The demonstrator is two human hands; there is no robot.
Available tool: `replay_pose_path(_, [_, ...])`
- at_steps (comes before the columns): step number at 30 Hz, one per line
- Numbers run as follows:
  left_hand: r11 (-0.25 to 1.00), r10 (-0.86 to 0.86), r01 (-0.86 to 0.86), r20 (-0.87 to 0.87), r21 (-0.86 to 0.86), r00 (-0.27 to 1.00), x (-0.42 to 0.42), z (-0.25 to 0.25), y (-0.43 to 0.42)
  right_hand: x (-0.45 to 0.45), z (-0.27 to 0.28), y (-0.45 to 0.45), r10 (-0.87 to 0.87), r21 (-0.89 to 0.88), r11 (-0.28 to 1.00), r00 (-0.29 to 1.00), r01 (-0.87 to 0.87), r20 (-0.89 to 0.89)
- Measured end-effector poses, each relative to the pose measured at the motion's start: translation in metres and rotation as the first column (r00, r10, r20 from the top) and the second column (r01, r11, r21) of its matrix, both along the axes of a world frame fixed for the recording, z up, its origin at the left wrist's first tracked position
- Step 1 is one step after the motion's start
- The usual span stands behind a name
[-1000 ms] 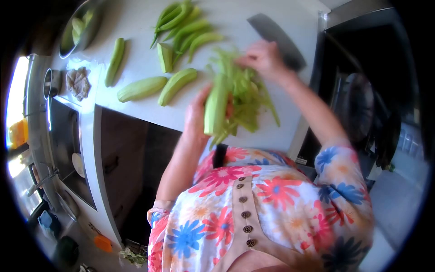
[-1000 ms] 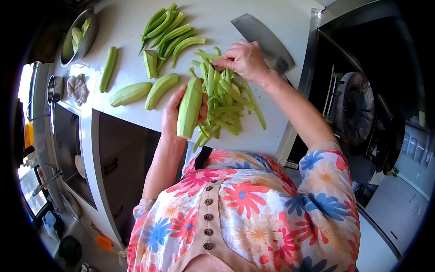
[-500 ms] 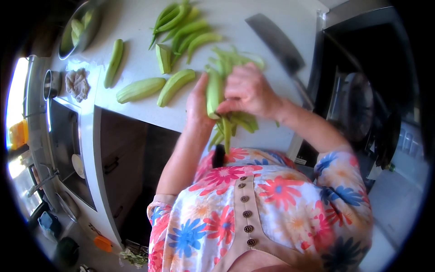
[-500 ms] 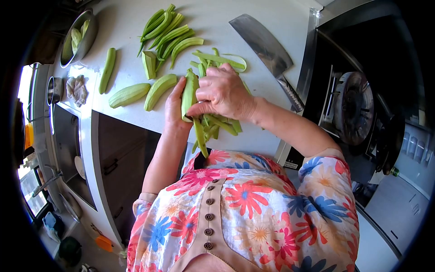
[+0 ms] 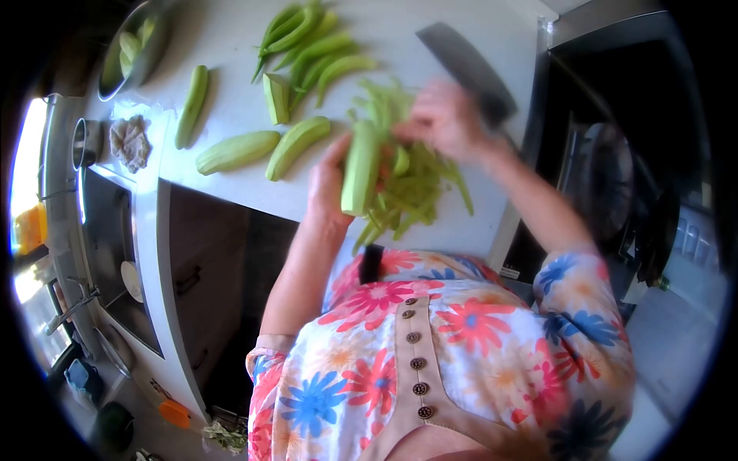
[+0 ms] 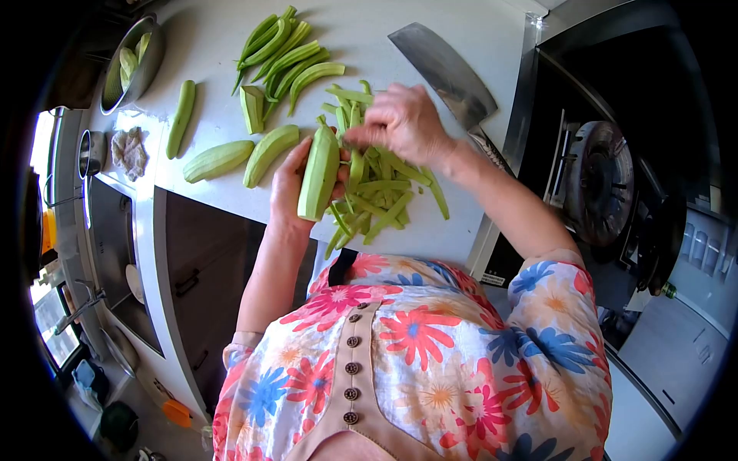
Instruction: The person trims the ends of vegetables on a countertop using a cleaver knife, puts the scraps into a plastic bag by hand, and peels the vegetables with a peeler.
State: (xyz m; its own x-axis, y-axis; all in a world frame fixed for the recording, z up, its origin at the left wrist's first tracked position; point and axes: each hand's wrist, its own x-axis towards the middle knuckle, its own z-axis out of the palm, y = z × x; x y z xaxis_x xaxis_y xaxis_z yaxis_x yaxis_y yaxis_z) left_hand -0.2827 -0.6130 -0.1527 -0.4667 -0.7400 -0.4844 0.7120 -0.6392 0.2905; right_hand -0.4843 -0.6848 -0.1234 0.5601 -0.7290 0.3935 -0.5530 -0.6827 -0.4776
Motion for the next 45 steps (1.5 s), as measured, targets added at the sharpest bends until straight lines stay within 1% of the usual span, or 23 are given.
replay_pose_path(1, [0.996,0.059,-0.061,0.02,0.063,0.998,-0.003,0.005,-0.002,0.005,0.008,0.012,0.025,0.043,0.999,0.995,-0.021,-0.096])
replay_pose_path(3, [0.966,0.172,-0.183,0.07,0.183,0.983,-0.014,0.019,-0.007,0.019,0.015,0.033,0.076,0.021,0.997,0.997,-0.077,0.008])
replay_pose_path(6, [0.968,0.201,-0.214,0.101,0.129,0.974,-0.02,0.017,-0.009,0.033,0.016,0.043,0.106,-0.044,0.994,0.993,-0.103,0.06])
replay_pose_path(9, [0.967,0.22,-0.23,0.093,0.113,0.971,-0.023,0.019,-0.007,0.033,0.016,0.041,0.116,-0.026,0.993,0.993,-0.115,0.027])
replay_pose_path(11, [0.966,0.216,-0.229,0.114,0.118,0.97,-0.025,0.024,-0.004,0.031,0.007,0.031,0.14,0.025,0.99,0.987,-0.142,0.075])
replay_pose_path(12, [0.972,0.184,-0.2,0.123,0.127,0.975,-0.023,0.021,-0.001,0.028,0.002,0.025,0.147,0.054,0.987,0.984,-0.153,0.098])
replay_pose_path(13, [0.976,0.153,-0.17,0.131,0.136,0.98,-0.02,0.016,0.003,0.024,0.008,0.016,0.114,0.062,0.991,0.993,-0.116,0.033])
replay_pose_path(14, [0.98,0.122,-0.141,0.139,0.142,0.983,-0.018,0.013,0.005,0.017,-0.001,0.005,0.099,0.09,0.991,0.994,-0.102,0.045])
replay_pose_path(17, [0.999,-0.024,0.019,0.159,0.033,0.987,-0.014,0.014,0.015,-0.002,-0.024,-0.02,0.0,0.147,0.989,0.999,-0.007,0.048])
replay_pose_path(18, [1.0,-0.019,0.018,0.155,0.008,0.988,-0.016,0.02,0.016,-0.005,-0.023,-0.024,-0.041,0.158,0.987,0.998,0.033,0.044])
replay_pose_path(21, [0.999,0.018,-0.028,0.208,0.046,0.978,-0.01,0.012,0.01,-0.006,-0.018,-0.025,-0.078,0.154,0.986,0.996,0.071,0.035])
replay_pose_path(22, [0.998,0.04,-0.048,0.171,0.044,0.984,-0.007,0.007,0.008,-0.004,-0.013,-0.02,-0.065,0.139,0.989,0.996,0.057,0.059])
replay_pose_path(25, [0.969,0.153,-0.17,0.104,0.178,0.983,-0.011,0.003,-0.001,0.003,-0.001,-0.003,0.025,-0.006,1.0,0.999,-0.025,0.024])
replay_pose_path(26, [0.957,0.194,-0.214,0.116,0.194,0.974,-0.013,0.002,-0.003,0.005,0.003,0.007,0.039,0.043,0.998,0.999,-0.038,-0.018])
replay_pose_path(29, [0.91,0.311,-0.34,0.155,0.235,0.938,-0.021,0.002,-0.006,0.021,0.013,0.034,0.101,0.03,0.994,0.995,-0.102,0.027])
replay_pose_path(30, [0.937,0.273,-0.288,0.101,0.199,0.957,-0.02,0.001,-0.006,0.026,0.014,0.04,0.099,0.024,0.995,0.995,-0.099,0.034])
replay_pose_path(33, [0.948,0.275,-0.279,0.044,0.151,0.96,-0.024,0.002,-0.007,0.033,0.021,0.042,0.123,-0.012,0.992,0.992,-0.123,0.021])
replay_pose_path(37, [0.941,0.305,-0.323,0.164,0.097,0.938,-0.024,-0.002,-0.005,0.031,0.01,0.031,0.143,-0.058,0.988,0.99,-0.142,0.019])
replay_pose_path(39, [0.952,0.251,-0.275,0.17,0.135,0.953,-0.025,0.005,0.0,0.02,0.0,0.013,0.104,0.083,0.991,0.994,-0.107,0.04])
replay_pose_path(41, [0.973,0.175,-0.195,0.155,0.122,0.972,-0.023,0.014,0.01,0.01,-0.012,-0.003,0.02,0.048,0.999,0.999,-0.023,0.046])
replay_pose_path(43, [0.996,0.069,-0.076,0.124,0.054,0.99,-0.019,0.019,0.018,-0.011,-0.032,-0.023,-0.051,0.132,0.99,0.998,0.057,-0.047])
replay_pose_path(44, [1.0,0.027,-0.026,0.087,-0.014,0.996,-0.017,0.019,0.017,-0.018,-0.042,-0.026,-0.105,0.095,0.99,0.994,0.108,-0.033])
replay_pose_path(45, [0.999,0.036,-0.034,0.1,-0.018,0.994,-0.014,0.015,0.016,-0.014,-0.035,-0.026,-0.101,0.075,0.992,0.994,0.103,-0.029])
